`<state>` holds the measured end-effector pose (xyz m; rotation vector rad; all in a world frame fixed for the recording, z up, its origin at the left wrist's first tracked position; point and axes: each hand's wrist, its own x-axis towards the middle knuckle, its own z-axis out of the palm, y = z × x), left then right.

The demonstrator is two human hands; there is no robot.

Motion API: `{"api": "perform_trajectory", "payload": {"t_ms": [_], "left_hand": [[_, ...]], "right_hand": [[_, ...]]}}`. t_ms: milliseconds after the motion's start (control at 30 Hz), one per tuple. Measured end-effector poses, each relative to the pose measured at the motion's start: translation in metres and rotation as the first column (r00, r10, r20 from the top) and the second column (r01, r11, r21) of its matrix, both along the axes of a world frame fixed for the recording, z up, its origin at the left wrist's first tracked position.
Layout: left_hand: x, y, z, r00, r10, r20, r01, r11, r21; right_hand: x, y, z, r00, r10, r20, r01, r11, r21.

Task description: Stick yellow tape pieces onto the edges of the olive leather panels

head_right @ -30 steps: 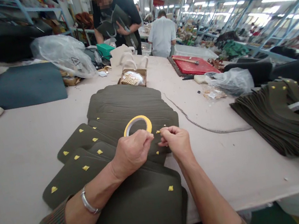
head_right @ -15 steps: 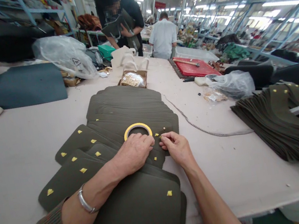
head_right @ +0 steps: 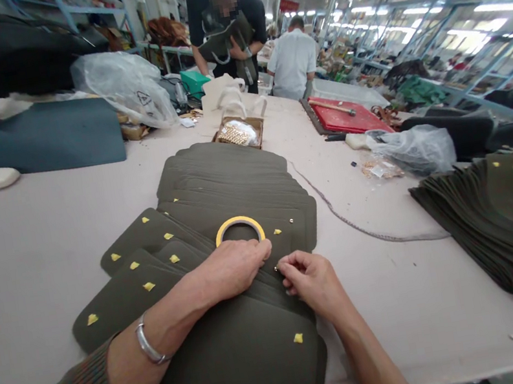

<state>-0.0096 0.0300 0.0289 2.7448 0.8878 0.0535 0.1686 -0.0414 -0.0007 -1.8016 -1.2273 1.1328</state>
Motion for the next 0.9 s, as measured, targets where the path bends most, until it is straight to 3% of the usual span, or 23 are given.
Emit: {"api": "perform_trajectory", "payload": {"t_ms": [167, 300, 467, 667, 767, 900], "left_hand": [[0.000, -0.001, -0.002, 1.000, 0.017, 0.003, -0.017, 1.000, 0.012], [0.000, -0.001, -0.003, 1.000, 0.008, 0.020, -0.008, 1.000, 0.023], [0.000, 0.000, -0.005, 0.999, 0.011, 0.043, -0.012, 1.000, 0.028], [-0.001, 0.000, -0.005, 0.999, 0.015, 0.048, -0.015, 1.000, 0.009], [-0.002, 0.000, -0.005, 0.998, 0.004, 0.062, -0.005, 1.000, 0.016], [-0.002, 0.001, -0.006, 0.998, 0.000, 0.069, -0.002, 1.000, 0.022]], "right_hand": [[-0.005, -0.004, 0.001, 0.971, 0.089, 0.222, -0.106, 0.992, 0.066], [-0.010, -0.002, 0.007, 0.888, 0.133, 0.439, -0.213, 0.967, 0.139], [-0.015, 0.001, 0.006, 0.795, 0.164, 0.584, -0.326, 0.927, 0.184], [-0.003, -0.004, 0.000, 0.797, 0.055, 0.601, -0.235, 0.946, 0.225], [0.004, -0.012, -0.002, 0.764, 0.079, 0.640, -0.362, 0.874, 0.324], [0.003, -0.018, -0.004, 0.609, 0.146, 0.780, -0.561, 0.774, 0.293]]}}
